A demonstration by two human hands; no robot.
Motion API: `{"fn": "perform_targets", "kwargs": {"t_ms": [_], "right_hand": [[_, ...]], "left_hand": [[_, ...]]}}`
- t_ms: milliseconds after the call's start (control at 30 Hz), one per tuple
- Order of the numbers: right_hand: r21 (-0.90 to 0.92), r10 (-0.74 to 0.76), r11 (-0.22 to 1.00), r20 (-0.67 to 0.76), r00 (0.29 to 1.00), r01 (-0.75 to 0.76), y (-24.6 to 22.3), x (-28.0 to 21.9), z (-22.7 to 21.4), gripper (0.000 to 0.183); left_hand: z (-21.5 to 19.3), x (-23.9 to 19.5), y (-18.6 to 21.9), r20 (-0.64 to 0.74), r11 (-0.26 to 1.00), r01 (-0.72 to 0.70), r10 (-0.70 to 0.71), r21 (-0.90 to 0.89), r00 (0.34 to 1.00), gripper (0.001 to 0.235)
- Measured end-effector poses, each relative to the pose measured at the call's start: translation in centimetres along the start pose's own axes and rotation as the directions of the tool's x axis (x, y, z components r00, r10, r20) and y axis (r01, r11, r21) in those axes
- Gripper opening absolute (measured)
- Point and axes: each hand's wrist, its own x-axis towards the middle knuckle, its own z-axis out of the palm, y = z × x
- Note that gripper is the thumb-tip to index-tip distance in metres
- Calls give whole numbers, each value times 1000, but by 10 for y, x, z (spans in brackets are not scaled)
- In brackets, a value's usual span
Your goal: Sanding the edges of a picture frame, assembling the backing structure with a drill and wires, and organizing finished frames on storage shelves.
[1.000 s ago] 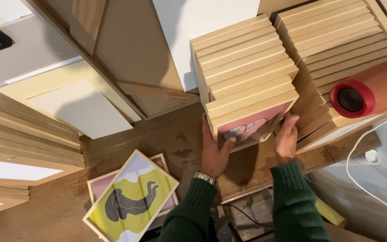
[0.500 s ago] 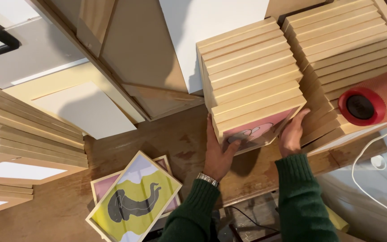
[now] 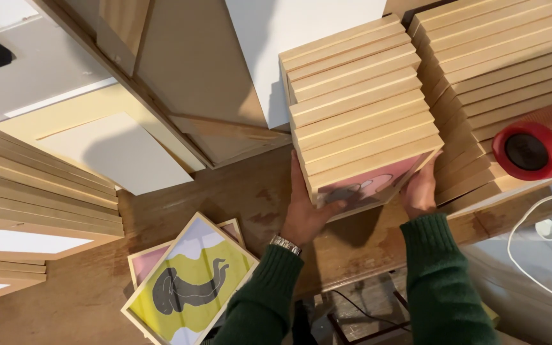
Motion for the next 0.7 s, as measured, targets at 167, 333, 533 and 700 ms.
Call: {"fn": "perform_targets", "kwargs": {"t_ms": [167, 333, 533, 700], "right_hand": [[43, -44, 998, 59, 997, 42, 10, 5, -12, 71], [45, -71, 997, 66, 995, 68, 10, -8, -23, 67], [119, -33, 993, 60, 998, 25, 38, -3, -66, 62], [99, -15, 995, 58, 998, 9, 51, 13, -85, 63]], "left_hand": [[-4, -4, 1, -2, 997, -18, 18, 73, 1000, 133], [-8, -12, 8, 17, 983, -47, 45, 176, 999, 133], [-30, -27, -12, 134, 929, -25, -27, 369, 991, 135], [-46, -12, -14, 159, 838, -35, -63, 545, 985, 154]]}}
